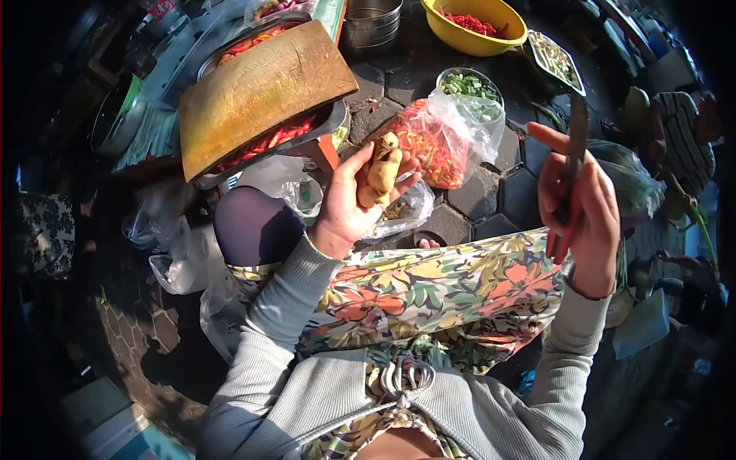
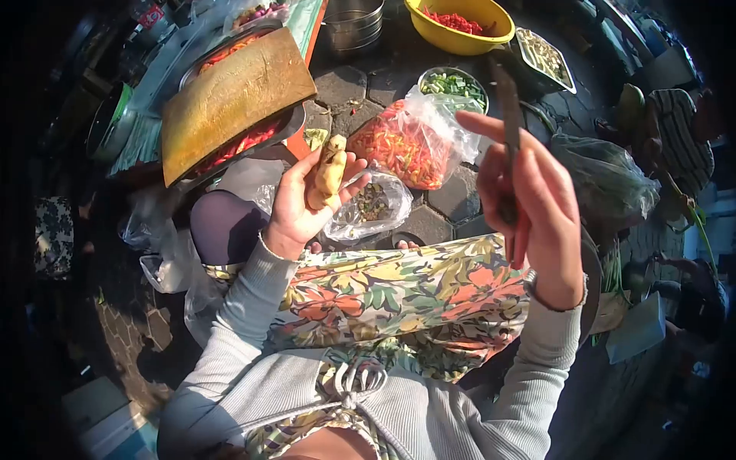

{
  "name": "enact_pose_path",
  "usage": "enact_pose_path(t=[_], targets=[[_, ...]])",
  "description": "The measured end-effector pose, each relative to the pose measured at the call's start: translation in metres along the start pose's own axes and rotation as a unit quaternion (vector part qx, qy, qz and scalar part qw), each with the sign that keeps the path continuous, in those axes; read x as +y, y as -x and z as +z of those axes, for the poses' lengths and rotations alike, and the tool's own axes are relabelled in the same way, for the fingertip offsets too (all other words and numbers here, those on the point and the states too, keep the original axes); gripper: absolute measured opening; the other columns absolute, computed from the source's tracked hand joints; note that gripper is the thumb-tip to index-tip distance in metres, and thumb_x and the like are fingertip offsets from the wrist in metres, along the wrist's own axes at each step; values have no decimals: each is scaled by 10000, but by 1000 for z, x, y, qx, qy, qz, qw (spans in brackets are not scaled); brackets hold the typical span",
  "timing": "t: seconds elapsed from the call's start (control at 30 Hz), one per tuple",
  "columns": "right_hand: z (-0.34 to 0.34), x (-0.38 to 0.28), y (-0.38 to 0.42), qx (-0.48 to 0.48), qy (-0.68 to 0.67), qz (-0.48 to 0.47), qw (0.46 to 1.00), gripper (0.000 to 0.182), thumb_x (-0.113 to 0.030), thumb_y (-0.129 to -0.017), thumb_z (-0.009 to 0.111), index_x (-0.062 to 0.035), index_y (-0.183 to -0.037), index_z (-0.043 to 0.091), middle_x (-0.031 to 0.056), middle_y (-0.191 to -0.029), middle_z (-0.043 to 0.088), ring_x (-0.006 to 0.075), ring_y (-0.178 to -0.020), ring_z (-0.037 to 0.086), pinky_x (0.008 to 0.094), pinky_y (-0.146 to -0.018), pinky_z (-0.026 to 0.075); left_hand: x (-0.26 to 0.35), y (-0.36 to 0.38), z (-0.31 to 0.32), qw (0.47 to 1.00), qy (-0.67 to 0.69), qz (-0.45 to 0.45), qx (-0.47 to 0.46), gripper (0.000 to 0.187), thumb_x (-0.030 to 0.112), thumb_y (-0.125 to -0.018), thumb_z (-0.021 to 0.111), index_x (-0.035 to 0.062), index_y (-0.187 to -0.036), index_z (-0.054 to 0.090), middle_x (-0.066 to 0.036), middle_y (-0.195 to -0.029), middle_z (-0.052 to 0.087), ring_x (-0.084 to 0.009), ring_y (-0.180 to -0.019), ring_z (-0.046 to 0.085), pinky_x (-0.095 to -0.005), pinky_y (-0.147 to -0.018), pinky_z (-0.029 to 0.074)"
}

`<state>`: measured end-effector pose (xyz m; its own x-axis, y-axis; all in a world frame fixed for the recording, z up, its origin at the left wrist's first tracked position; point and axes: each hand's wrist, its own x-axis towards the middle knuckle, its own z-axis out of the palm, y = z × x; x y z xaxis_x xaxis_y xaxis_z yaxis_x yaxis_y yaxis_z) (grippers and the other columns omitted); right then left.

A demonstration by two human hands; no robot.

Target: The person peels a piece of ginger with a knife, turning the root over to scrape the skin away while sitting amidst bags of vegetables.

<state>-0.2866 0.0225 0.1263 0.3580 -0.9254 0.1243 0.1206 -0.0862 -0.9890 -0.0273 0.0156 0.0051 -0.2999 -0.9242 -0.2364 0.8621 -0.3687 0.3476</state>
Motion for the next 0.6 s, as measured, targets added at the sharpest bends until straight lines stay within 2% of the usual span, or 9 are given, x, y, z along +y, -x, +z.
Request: enact_pose_path(t=[0.07, 0.13, 0.2, 0.27, 0.37, 0.47, 0.53, 0.57, 0.6], targets=[[32, 25, -13, -65, -21, 30, 997, 414, -244, -954, 508, 16, -1274, 471, -51, -688, 475, -6, -512, 358, 158, -444, 264, -4, 0, 0, 999, -4, -5, 43, 289, 232, -953, 441, 14, -1099, 564, -136, -1019, 633, -265, -982, 611, -451, -919, 482], [56, 43, -22, -41, -3, 74, 996, 362, -120, -893, 613, -5, -1222, 515, -54, -743, 535, -14, -564, 405, 147, -485, 294, -8, 2, 6, 998, -41, 22, 49, 277, 224, -957, 435, 16, -1097, 551, -129, -1001, 632, -248, -961, 615, -434, -908, 492], [65, 82, -27, 21, -6, 32, 999, 319, -71, -869, 634, -7, -1168, 544, -38, -778, 572, -20, -606, 440, 143, -517, 321, -9, 0, 4, 991, -114, 50, 56, 335, 272, -963, 432, 7, -1142, 532, -133, -1053, 613, -267, -1000, 593, -445, -951, 460], [66, 115, -24, 54, 16, 103, 993, 290, -48, -859, 633, -31, -1142, 567, -57, -729, 554, -23, -607, 451, 147, -523, 336, -10, -1, -7, 988, -103, 84, 82, 315, 262, -957, 452, 22, -1142, 538, -117, -1042, 614, -243, -973, 600, -407, -899, 493], [77, 155, -18, 76, 20, 76, 994, 258, -81, -866, 632, -23, -1108, 569, -84, -677, 475, -22, -579, 382, 159, -515, 311, -5, -9, -30, 976, -122, 126, 129, 279, 250, -946, 485, 38, -1118, 542, -111, -1021, 616, -243, -927, 610, -375, -856, 512], [86, 140, -21, 1, 14, 114, 993, 334, -176, -938, 531, -72, -1247, 460, -66, -644, 424, 10, -580, 380, 187, -515, 315, -1, -14, -38, 967, -86, 151, 185, 268, 242, -942, 492, 26, -1093, 539, -133, -1011, 613, -251, -919, 613, -360, -849, 514], [87, 140, -24, -46, -25, 127, 991, 375, -203, -953, 493, -87, -1297, 397, -49, -636, 428, 28, -573, 389, 203, -517, 329, 4, -13, -38, 970, -61, 110, 207, 276, 225, -941, 489, 8, -1108, 532, -140, -1024, 611, -253, -922, 617, -352, -852, 515], [87, 140, -25, -92, -63, 139, 984, 416, -229, -969, 454, -101, -1346, 334, -32, -627, 431, 47, -565, 399, 218, -520, 342, 8, -13, -41, 970, -60, 111, 208, 276, 225, -941, 489, 8, -1108, 532, -140, -1024, 611, -253, -922, 617, -352, -852, 515], [88, 139, -26, -94, -63, 140, 984, 416, -229, -969, 454, -101, -1346, 334, -32, -627, 431, 47, -565, 399, 218, -520, 342, 12, -12, -45, 984, -50, 70, 157, 280, 216, -940, 491, 3, -1118, 531, -145, -1037, 610, -259, -933, 617, -348, -852, 516]])
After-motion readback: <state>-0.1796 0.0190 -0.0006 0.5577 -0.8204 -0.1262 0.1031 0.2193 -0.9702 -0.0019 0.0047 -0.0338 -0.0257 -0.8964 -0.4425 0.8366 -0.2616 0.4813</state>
